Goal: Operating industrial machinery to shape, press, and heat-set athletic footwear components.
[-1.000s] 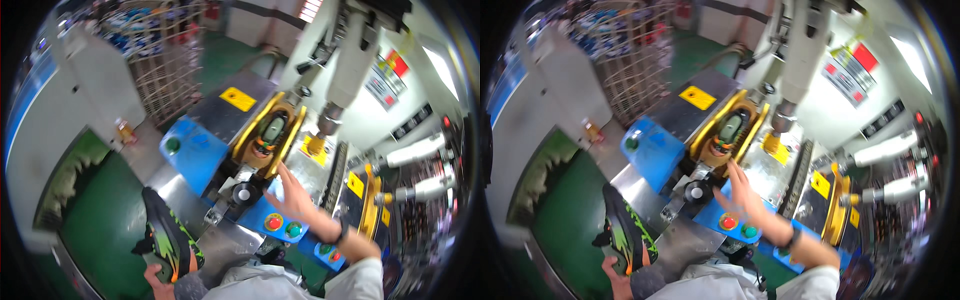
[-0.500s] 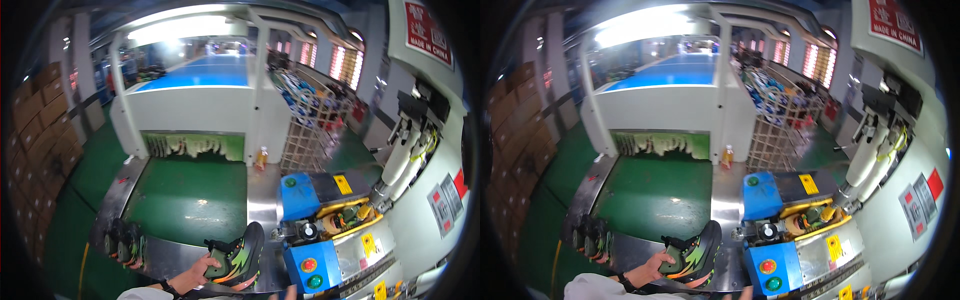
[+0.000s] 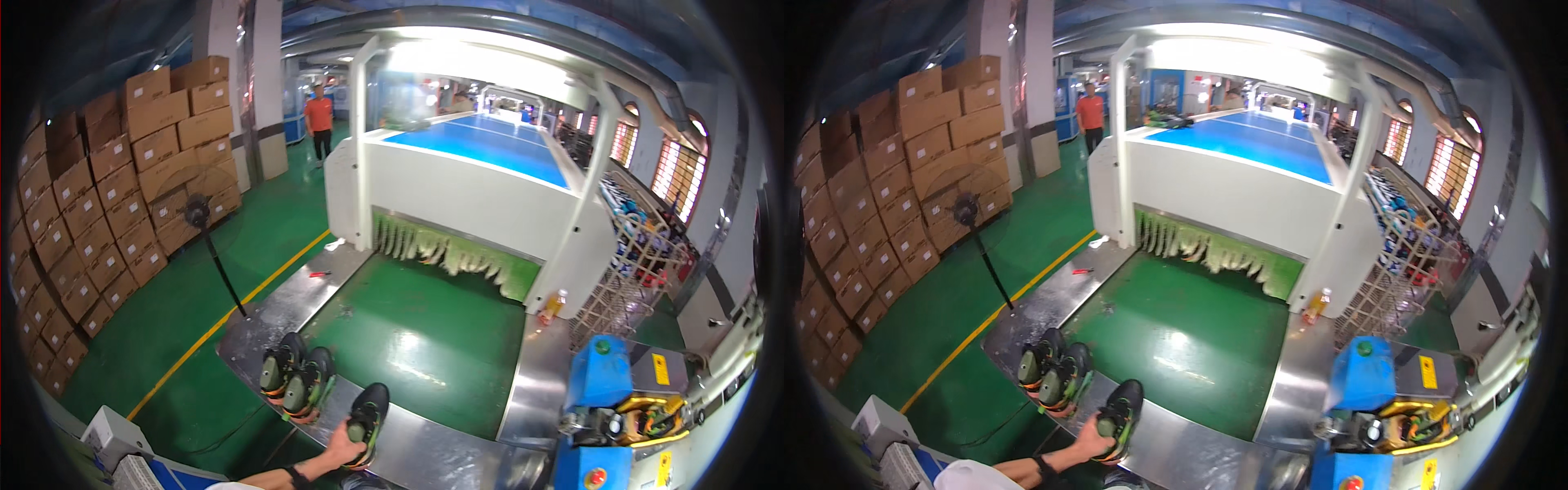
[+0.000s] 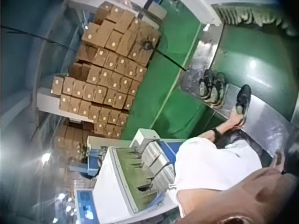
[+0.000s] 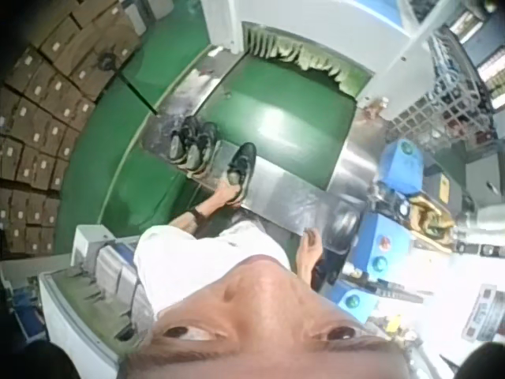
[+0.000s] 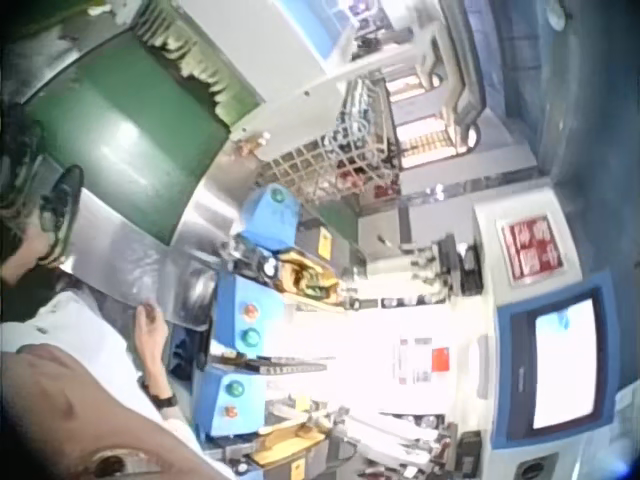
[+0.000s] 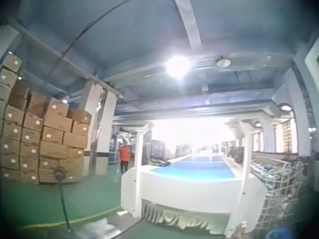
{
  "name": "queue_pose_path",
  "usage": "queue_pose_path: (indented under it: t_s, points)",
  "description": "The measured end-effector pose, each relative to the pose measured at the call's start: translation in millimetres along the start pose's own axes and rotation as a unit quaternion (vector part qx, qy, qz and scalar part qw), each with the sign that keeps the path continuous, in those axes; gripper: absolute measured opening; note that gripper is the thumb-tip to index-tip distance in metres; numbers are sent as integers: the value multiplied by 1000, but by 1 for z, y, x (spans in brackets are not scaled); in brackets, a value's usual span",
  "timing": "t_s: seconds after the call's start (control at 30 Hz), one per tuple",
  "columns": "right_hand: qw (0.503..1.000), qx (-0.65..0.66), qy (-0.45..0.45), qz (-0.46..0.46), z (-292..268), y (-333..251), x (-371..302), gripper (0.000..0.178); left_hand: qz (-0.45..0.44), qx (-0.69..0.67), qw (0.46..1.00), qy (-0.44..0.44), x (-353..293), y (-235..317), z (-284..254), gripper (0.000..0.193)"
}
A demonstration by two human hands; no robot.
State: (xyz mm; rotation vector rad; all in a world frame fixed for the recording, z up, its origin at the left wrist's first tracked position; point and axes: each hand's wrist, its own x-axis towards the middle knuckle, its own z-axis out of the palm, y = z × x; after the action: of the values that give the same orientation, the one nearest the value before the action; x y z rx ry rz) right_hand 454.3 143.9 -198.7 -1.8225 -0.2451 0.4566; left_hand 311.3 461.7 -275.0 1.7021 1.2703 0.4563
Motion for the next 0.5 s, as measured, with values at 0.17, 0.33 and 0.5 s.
queue_pose_path:
  t_s: [0.17,0.33,0.5]
  points:
    - [965,108,-230,-66,176,-86,78,81,82,0,991,-106,12,-25,17,86]
    - [905,-189,-380,13,368,-89,59,102,-209,-517,830,-22,22,-61,69,68]
    - [943,-225,-242,-42,481,-39,38,102,72,-28,988,-137,14,-102,67,67]
